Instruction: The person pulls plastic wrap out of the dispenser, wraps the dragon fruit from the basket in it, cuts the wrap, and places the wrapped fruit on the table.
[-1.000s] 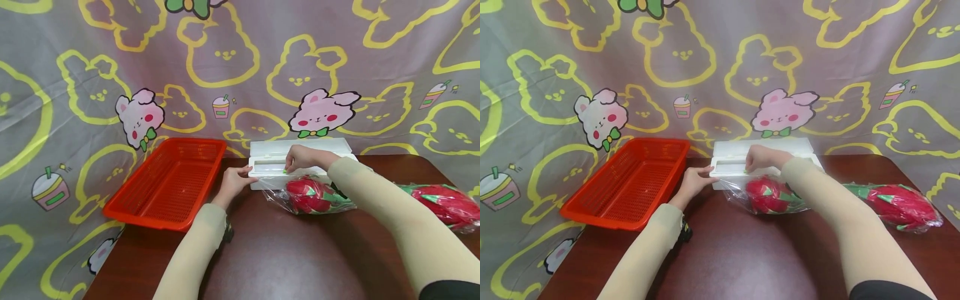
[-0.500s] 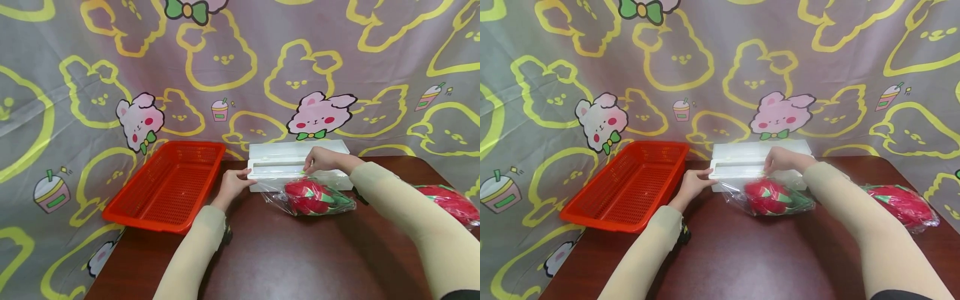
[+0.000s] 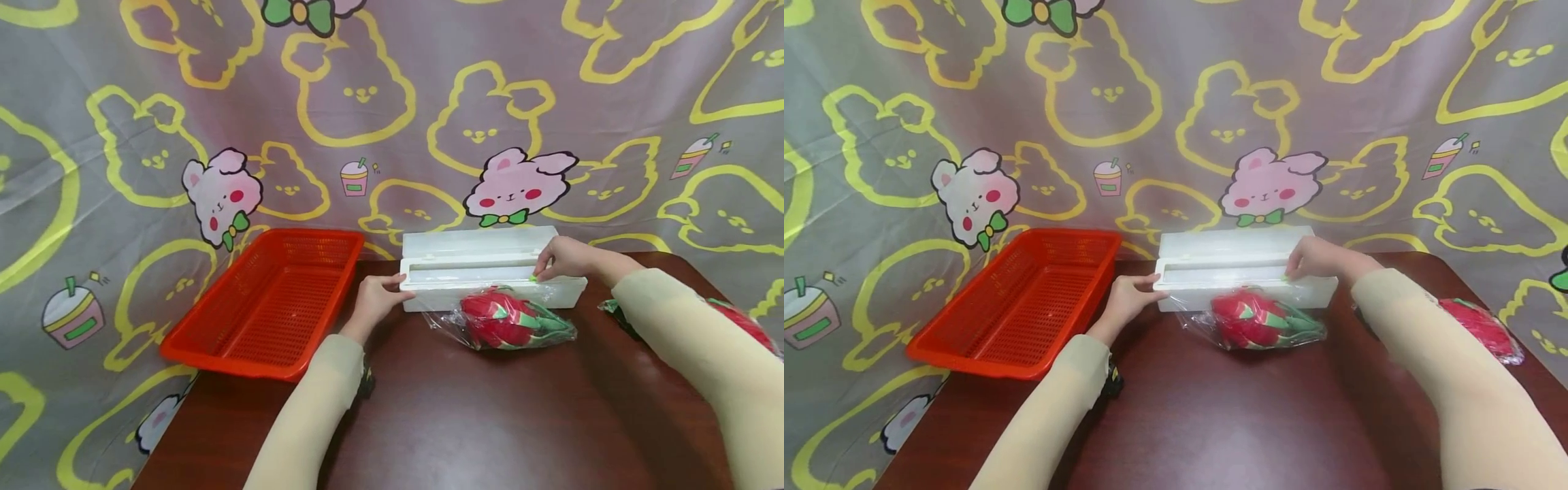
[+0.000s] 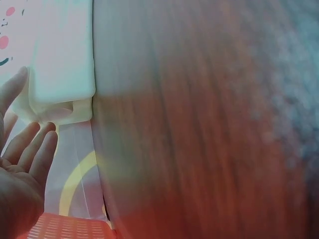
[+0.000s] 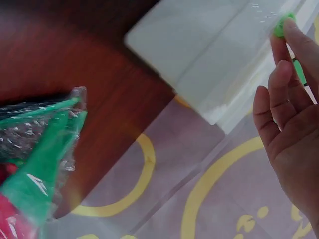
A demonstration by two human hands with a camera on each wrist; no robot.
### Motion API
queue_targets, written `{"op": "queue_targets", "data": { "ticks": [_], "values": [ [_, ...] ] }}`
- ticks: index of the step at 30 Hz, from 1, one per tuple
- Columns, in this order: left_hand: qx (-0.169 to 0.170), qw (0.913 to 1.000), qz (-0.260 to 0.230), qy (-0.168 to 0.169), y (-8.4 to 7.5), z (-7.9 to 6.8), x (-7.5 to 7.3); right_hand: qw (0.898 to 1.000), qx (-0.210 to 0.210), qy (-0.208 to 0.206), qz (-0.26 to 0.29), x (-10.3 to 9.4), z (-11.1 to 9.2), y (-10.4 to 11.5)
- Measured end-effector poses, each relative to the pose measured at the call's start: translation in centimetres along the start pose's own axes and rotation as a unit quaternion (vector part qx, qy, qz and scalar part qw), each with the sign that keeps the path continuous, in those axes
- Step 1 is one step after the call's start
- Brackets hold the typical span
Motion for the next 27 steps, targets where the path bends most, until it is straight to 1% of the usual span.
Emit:
{"op": "queue_targets", "data": {
  "ticks": [2, 7, 13, 16, 18, 21, 27],
  "values": [
    [-0.008, 1.0000, 0.003, -0.002, 0.1, 0.0, -0.4, 1.000, 0.000, -0.005, -0.002, -0.2, -0.3, -0.3],
    [-0.016, 0.9998, 0.011, 0.004, 0.3, 0.2, -0.4, 0.999, -0.015, -0.018, -0.025, -0.4, -0.5, -0.1],
    [-0.006, 0.9995, 0.031, -0.002, 0.1, 0.0, -0.3, 0.997, -0.040, -0.026, -0.060, -0.2, -1.1, 0.0],
    [0.002, 0.9994, 0.035, -0.001, 0.0, 0.0, -0.2, 0.996, -0.044, -0.033, -0.070, -0.2, -1.4, -0.1],
    [0.001, 0.9995, 0.033, 0.000, 0.0, 0.0, -0.1, 0.996, -0.047, -0.037, -0.073, -0.3, -1.6, -0.1],
    [0.001, 0.9994, 0.035, -0.001, -0.1, 0.1, -0.1, 0.996, -0.040, -0.038, -0.069, -0.3, -1.8, -0.4],
    [0.004, 0.9989, 0.047, -0.006, -0.2, 0.1, -0.5, 0.996, -0.039, -0.042, -0.061, -0.3, -1.7, -0.8]
  ]
}}
Point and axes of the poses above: each hand's wrist, its own z-axis towards the middle knuckle, its own x-axis out of the palm, y = z × x, the point moved 10 cm from there along z, towards the middle knuckle, and after that the axes turned 14 degrees about -z, right-handed, at the moved point
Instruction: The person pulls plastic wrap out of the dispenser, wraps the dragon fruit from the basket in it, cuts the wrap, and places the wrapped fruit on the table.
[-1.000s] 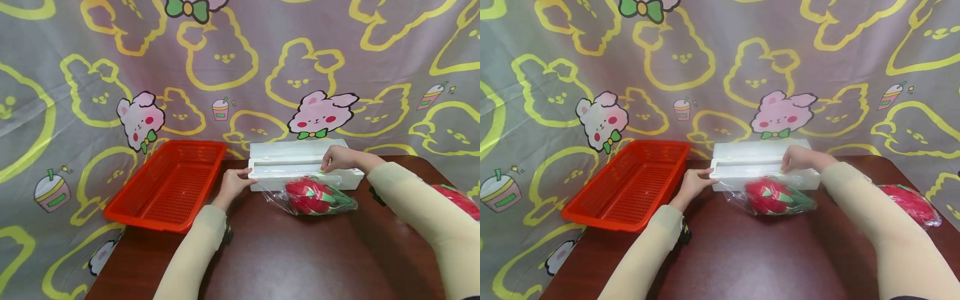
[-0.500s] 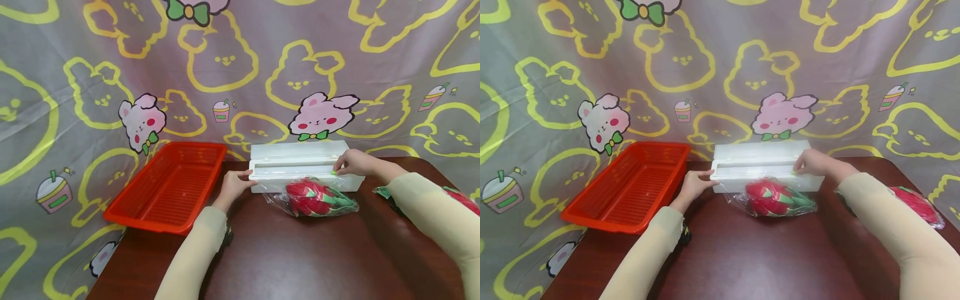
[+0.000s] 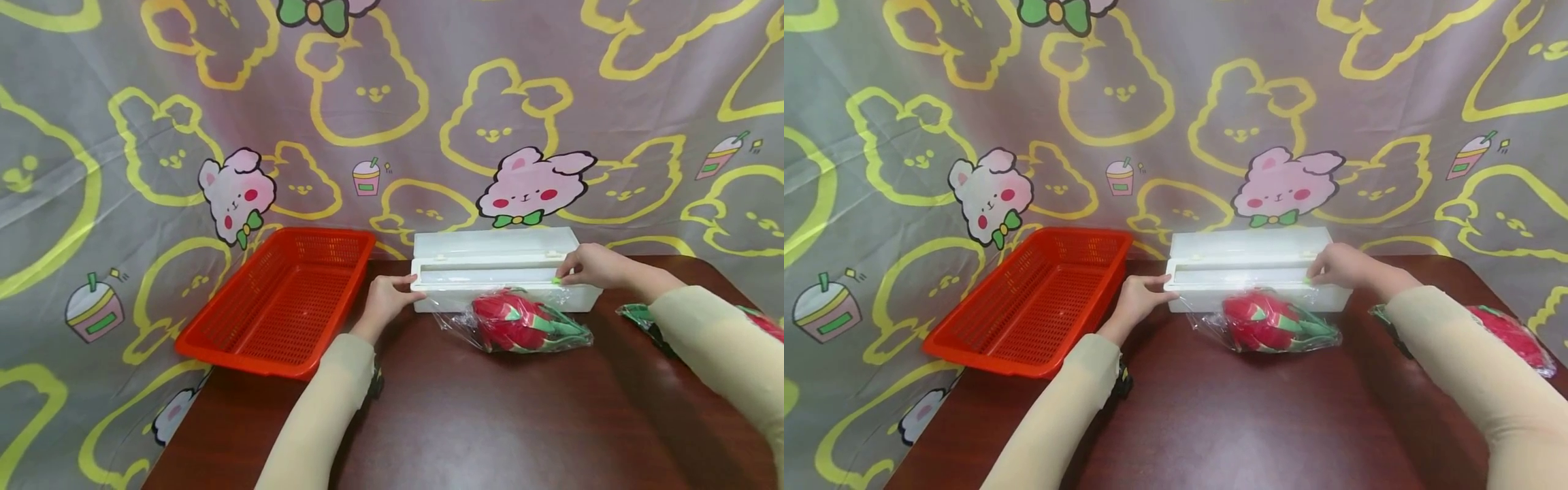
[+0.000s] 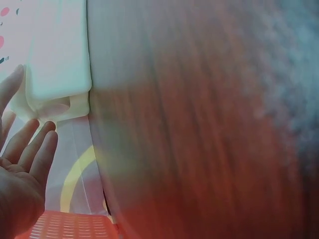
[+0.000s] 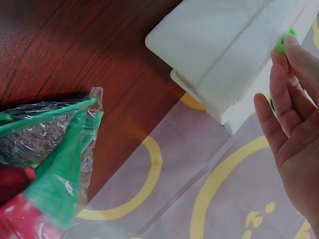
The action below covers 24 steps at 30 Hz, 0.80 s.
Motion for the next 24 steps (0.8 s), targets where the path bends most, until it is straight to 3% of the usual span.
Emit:
{"op": "queue_targets", "data": {
  "ticks": [14, 18, 24],
  "values": [
    [0.006, 0.9999, 0.010, 0.004, -0.3, 0.2, 0.1, 0.999, 0.030, -0.012, 0.009, -0.1, -0.7, -1.0],
    [-0.002, 1.0000, 0.007, 0.003, -0.2, 0.1, 0.1, 0.996, 0.060, -0.043, 0.052, 0.1, -1.4, -1.5],
    [-0.003, 1.0000, 0.005, 0.007, -0.1, -0.1, 0.1, 0.979, 0.114, -0.101, 0.134, 1.2, -2.9, -2.6]
  ]
}}
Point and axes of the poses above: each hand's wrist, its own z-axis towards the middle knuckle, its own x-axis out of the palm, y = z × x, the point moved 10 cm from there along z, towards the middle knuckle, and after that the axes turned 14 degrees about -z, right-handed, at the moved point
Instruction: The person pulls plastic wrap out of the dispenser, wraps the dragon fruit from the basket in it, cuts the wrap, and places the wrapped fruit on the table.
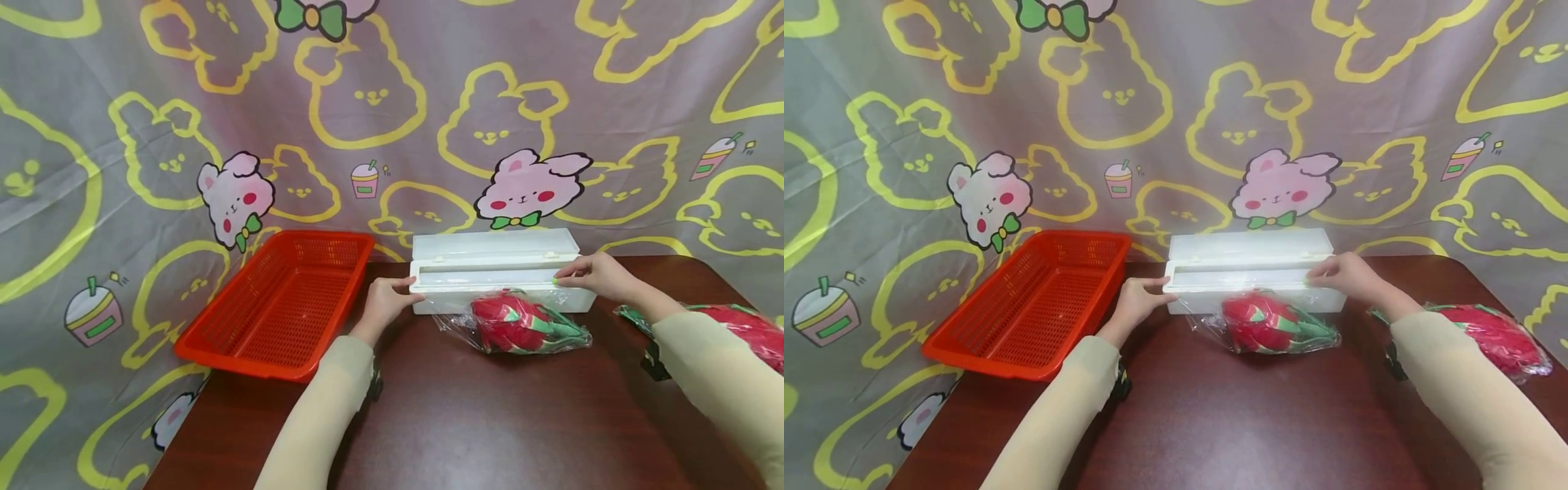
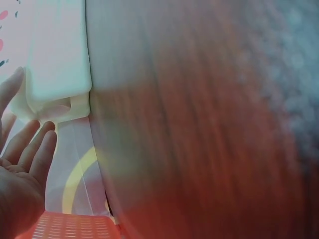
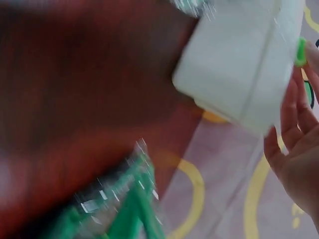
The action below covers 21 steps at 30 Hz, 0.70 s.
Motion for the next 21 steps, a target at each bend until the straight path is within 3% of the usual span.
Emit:
{"op": "queue_targets", "data": {
  "ticks": [5, 11, 21],
  "values": [
    [0.009, 0.9999, 0.008, -0.005, 0.0, 0.0, -0.2, 0.999, 0.009, -0.027, 0.024, 0.5, -0.2, -0.5],
    [0.004, 0.9997, 0.019, -0.014, 0.2, 0.1, -0.5, 1.000, 0.009, -0.017, -0.005, 0.7, 0.4, -0.5],
    [0.000, 0.9999, 0.010, 0.000, -0.1, 0.3, 0.4, 0.999, -0.005, -0.021, -0.040, -0.3, -0.7, -0.5]
  ]
}}
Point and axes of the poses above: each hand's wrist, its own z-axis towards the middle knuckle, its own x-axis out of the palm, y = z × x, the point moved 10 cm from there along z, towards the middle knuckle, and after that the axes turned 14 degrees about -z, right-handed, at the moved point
